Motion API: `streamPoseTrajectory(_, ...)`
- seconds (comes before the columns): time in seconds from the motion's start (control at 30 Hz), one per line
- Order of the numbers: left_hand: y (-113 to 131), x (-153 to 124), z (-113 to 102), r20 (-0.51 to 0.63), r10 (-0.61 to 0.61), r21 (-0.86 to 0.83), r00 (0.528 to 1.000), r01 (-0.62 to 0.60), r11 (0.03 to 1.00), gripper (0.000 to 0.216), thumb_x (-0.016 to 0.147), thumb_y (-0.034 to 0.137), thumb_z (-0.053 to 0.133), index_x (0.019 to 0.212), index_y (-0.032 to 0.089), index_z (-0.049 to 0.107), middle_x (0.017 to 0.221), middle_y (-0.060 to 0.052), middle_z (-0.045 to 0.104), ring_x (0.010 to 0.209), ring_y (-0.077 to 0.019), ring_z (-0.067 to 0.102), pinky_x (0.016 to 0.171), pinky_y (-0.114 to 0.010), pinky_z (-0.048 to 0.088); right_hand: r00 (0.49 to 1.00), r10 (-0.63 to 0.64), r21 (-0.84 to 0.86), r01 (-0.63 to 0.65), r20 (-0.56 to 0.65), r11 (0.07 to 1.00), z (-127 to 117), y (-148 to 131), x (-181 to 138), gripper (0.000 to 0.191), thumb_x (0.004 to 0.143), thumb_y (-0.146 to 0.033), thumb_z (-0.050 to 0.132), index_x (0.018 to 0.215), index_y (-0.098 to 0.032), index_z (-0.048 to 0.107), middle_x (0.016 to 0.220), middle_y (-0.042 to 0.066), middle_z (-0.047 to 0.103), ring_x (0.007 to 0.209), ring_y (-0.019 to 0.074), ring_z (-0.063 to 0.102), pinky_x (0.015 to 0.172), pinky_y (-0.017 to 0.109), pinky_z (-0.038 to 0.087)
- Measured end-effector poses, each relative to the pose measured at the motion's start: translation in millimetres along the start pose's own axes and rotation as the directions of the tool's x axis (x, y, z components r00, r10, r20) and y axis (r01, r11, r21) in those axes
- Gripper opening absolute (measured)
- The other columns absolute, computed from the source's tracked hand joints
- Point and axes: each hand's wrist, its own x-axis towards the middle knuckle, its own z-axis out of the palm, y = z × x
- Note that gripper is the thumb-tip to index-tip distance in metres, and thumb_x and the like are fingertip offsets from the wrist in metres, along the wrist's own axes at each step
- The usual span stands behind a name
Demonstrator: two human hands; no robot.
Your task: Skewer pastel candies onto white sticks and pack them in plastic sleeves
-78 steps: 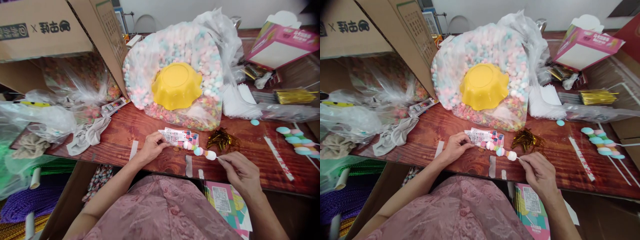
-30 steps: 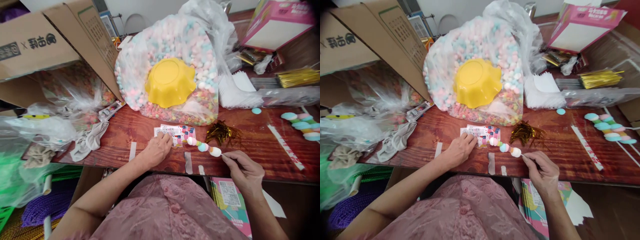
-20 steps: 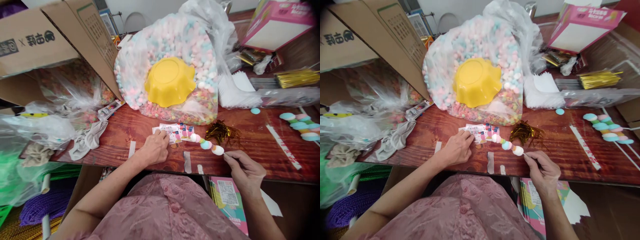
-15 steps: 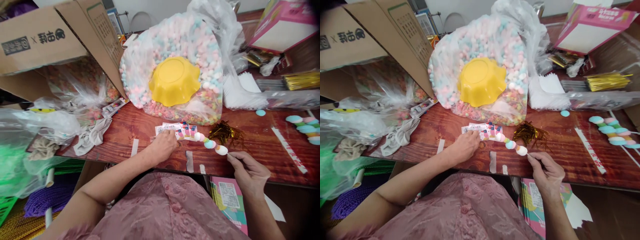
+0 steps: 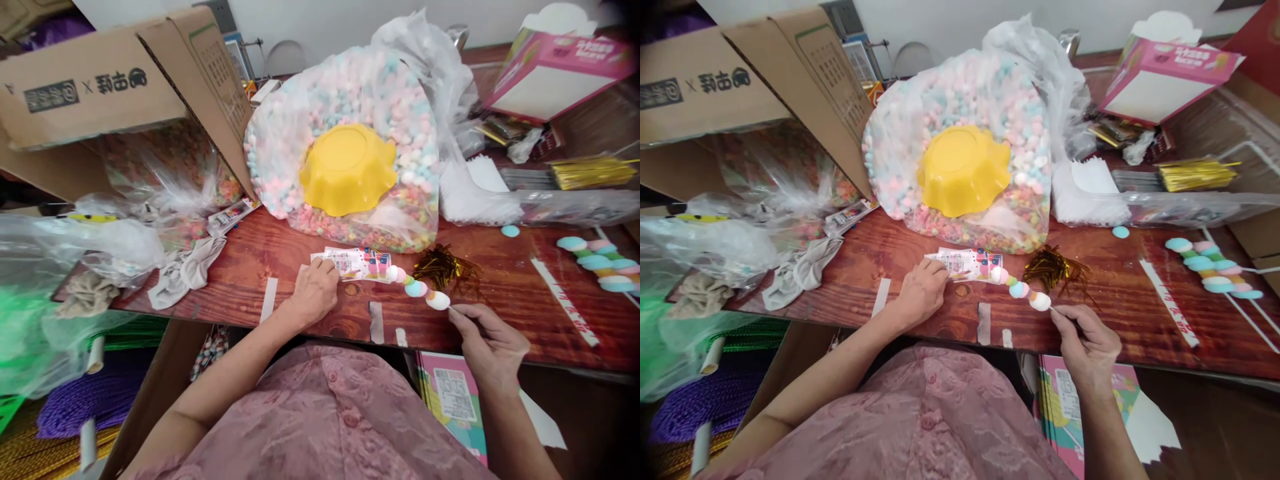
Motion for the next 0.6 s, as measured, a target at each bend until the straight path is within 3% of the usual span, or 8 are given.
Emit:
streamPoseTrajectory(0.13, -10, 0, 22, -0.247, -0.014, -0.229, 0.969, -0.045, 0.972, 0.02, 0.088, 0.014, 0.055, 0.07, 0.016, 0.063, 0.081, -0.007, 0.064, 0.084, -0.0203, 0.055, 0.078, -0.033, 0.047, 1.0, -0.017, -0.012, 0.017, 0.008, 1.0, 0, -1, 0, 0.004, 0.08, -0.025, 0.071, 0.077, -0.023, 0.071, 0.072, -0.001, 0.065, 0.065, 0.0146, 0.059, 0.063, 0.028, 0.048)
streamPoseTrajectory(0.23, -16, 2, 31, -0.346, -0.033, -0.361, 0.938, -0.101, 0.927, 0.022, 0.087, 0.018, 0.061, 0.065, 0.016, 0.062, 0.072, -0.005, 0.06, 0.077, -0.0175, 0.055, 0.074, -0.03, 0.046, 0.997, -0.062, -0.013, 0.063, 0.039, 0.998, -1, -5, 1, 0.002, 0.08, -0.023, 0.07, 0.078, -0.023, 0.07, 0.072, -0.001, 0.065, 0.065, 0.0149, 0.059, 0.062, 0.029, 0.047)
streamPoseTrajectory(0.37, -22, -4, 26, -0.279, 0.028, -0.409, 0.96, -0.145, 0.901, 0.021, 0.09, 0.025, 0.061, 0.072, 0.016, 0.068, 0.075, -0.005, 0.063, 0.073, -0.0153, 0.057, 0.07, -0.028, 0.046, 0.985, -0.15, -0.026, 0.153, 0.087, 0.988, 0, -13, 4, 0.006, 0.08, -0.018, 0.069, 0.079, -0.024, 0.069, 0.073, -0.001, 0.064, 0.065, 0.0153, 0.059, 0.063, 0.03, 0.047)
streamPoseTrajectory(0.5, -26, -11, 20, -0.238, 0.09, -0.44, 0.967, -0.19, 0.878, 0.021, 0.094, 0.018, 0.051, 0.082, 0.016, 0.069, 0.086, -0.007, 0.067, 0.08, -0.0155, 0.06, 0.074, -0.027, 0.048, 0.966, -0.22, -0.013, 0.224, 0.134, 0.975, 7, -24, 9, 0.012, 0.08, -0.012, 0.067, 0.083, -0.023, 0.068, 0.074, -0.001, 0.063, 0.066, 0.0151, 0.058, 0.063, 0.03, 0.046)
streamPoseTrajectory(0.6, -27, -13, 21, -0.245, 0.034, -0.515, 0.969, -0.16, 0.842, 0.018, 0.089, 0.012, 0.054, 0.077, 0.016, 0.068, 0.08, -0.005, 0.066, 0.075, -0.0144, 0.06, 0.07, -0.026, 0.047, 0.947, -0.265, -0.002, 0.269, 0.184, 0.963, 12, -32, 15, 0.014, 0.081, -0.01, 0.066, 0.085, -0.023, 0.068, 0.073, 0.0, 0.063, 0.066, 0.015, 0.058, 0.062, 0.031, 0.046)
